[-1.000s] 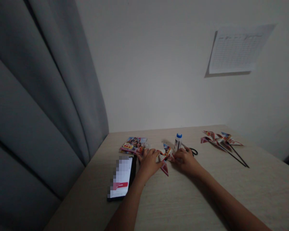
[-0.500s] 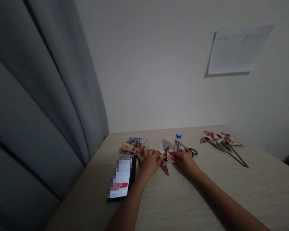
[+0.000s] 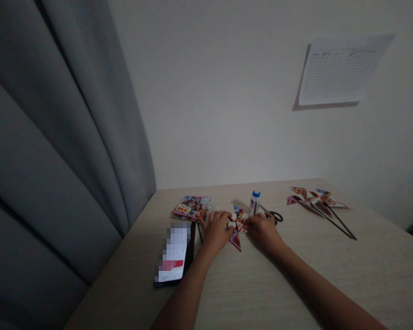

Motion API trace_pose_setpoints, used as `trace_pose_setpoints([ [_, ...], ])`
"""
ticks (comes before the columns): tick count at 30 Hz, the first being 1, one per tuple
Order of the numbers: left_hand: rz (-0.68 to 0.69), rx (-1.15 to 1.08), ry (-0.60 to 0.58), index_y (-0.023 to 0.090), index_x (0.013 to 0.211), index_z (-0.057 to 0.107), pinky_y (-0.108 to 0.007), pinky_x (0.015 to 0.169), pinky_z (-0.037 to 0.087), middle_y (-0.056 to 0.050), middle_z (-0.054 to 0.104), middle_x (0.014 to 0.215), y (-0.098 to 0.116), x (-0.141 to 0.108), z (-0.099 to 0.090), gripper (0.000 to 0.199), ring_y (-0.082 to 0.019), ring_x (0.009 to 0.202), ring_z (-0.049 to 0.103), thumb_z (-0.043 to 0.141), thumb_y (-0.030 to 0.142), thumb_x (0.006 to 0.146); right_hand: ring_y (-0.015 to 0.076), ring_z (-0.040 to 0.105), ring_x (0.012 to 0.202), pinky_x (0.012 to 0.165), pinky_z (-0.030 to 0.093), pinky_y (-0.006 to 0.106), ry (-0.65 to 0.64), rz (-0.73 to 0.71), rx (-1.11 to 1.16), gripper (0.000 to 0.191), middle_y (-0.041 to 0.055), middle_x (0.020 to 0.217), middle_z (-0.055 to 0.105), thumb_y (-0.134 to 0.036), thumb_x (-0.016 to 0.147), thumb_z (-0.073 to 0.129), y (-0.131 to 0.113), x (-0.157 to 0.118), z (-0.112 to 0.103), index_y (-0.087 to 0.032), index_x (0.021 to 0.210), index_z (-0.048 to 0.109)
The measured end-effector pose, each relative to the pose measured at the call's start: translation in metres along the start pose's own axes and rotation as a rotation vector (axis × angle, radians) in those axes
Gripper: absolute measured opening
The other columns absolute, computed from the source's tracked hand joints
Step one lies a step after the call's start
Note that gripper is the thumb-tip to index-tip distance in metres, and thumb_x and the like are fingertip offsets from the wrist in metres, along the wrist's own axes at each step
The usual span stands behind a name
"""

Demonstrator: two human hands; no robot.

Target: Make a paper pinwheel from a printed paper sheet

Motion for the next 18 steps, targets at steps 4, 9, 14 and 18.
trace_pose_setpoints([
  [4, 0.014, -0.026, 0.016, 0.037, 0.119, 0.066, -0.063, 0.118, 0.001, -0.001, 0.061, 0.135, 0.0, 0.0, 0.002, 0.034, -0.03, 0.135, 0.039, 0.066, 0.032, 0.085, 0.0253, 0.062, 0.107, 0.107, 0.021, 0.054, 0.002, 0.01, -0.015, 0.019, 0.0047, 0.1, 0.076, -0.026, 0.093, 0.058, -0.002, -0.001, -0.001, -0.03, 0.096, 0.076],
  [9, 0.025, 0.007, -0.032, 0.047, 0.113, 0.071, -0.071, 0.113, -0.007, 0.003, 0.051, 0.147, -0.003, 0.0, 0.01, 0.029, -0.035, 0.142, 0.03, 0.062, 0.036, 0.088, 0.0258, 0.061, 0.109, 0.107, 0.021, 0.055, 0.002, -0.001, -0.026, 0.019, 0.0048, 0.102, 0.077, -0.026, 0.093, 0.058, -0.005, -0.001, -0.002, -0.03, 0.096, 0.077],
  [14, 0.036, 0.023, -0.057, 0.052, 0.12, 0.066, -0.072, 0.111, -0.008, 0.004, 0.047, 0.151, -0.005, 0.001, 0.015, 0.034, -0.034, 0.143, 0.029, 0.061, 0.037, 0.089, 0.0249, 0.061, 0.109, 0.107, 0.02, 0.054, -0.004, 0.006, -0.059, 0.021, 0.0045, 0.102, 0.077, -0.025, 0.094, 0.056, -0.004, -0.001, 0.0, -0.03, 0.097, 0.076],
  [18, 0.042, 0.046, -0.079, 0.054, 0.123, 0.063, -0.073, 0.111, -0.008, 0.004, 0.043, 0.154, -0.007, 0.001, 0.018, 0.035, -0.035, 0.144, 0.028, 0.058, 0.042, 0.091, 0.0243, 0.061, 0.108, 0.107, 0.019, 0.052, -0.009, 0.01, -0.073, 0.022, 0.0036, 0.101, 0.077, -0.026, 0.095, 0.055, -0.004, -0.001, 0.002, -0.03, 0.096, 0.077],
])
Point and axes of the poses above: each hand's wrist, its own x-axis towards the middle knuckle, its own z-axis out of the palm, y = z × x, the point moved 8 cm from there along x, towards the middle knuckle
